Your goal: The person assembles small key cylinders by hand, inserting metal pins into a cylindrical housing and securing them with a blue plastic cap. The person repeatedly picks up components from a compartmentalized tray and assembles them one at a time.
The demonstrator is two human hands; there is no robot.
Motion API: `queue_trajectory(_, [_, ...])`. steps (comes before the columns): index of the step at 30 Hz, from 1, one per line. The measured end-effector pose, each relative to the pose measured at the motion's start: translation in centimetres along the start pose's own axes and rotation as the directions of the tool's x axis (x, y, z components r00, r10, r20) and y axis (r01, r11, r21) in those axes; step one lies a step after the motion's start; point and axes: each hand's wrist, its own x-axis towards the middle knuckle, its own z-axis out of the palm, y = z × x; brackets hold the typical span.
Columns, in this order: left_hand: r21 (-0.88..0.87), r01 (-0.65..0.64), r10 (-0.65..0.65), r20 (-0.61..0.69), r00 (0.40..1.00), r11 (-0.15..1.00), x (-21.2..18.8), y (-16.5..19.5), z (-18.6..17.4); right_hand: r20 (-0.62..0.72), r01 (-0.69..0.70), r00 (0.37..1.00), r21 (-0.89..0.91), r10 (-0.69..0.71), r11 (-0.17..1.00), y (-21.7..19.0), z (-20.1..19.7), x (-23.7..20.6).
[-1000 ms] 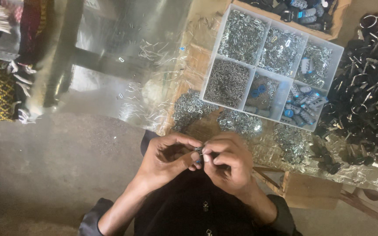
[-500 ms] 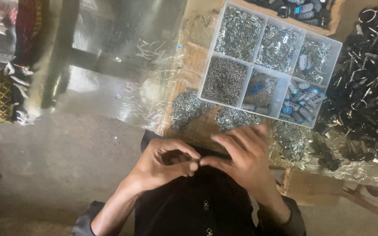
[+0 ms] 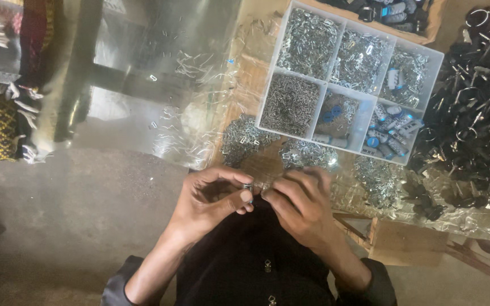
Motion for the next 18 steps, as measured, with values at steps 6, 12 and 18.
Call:
queue_trajectory(6, [-0.035,0.032,-0.029,0.085,0.996,0.999,0.0,-0.4,0.6,-0.105,-0.002,0.994,0.369,0.044,0.929,-0.8,-1.8,1.6])
queue_trajectory(12, [-0.122,0.078,-0.061,0.137,0.989,0.989,0.0,-0.4,0.9,-0.189,-0.017,0.973,0.511,0.131,0.86,-1.5,-1.5,2.9])
queue_trajectory(18, [-0.099,0.102,-0.091,0.104,0.99,0.99,0.1,-0.1,1.3,-0.205,0.03,0.976,0.456,0.072,0.89,-1.4,-2.1,2.9])
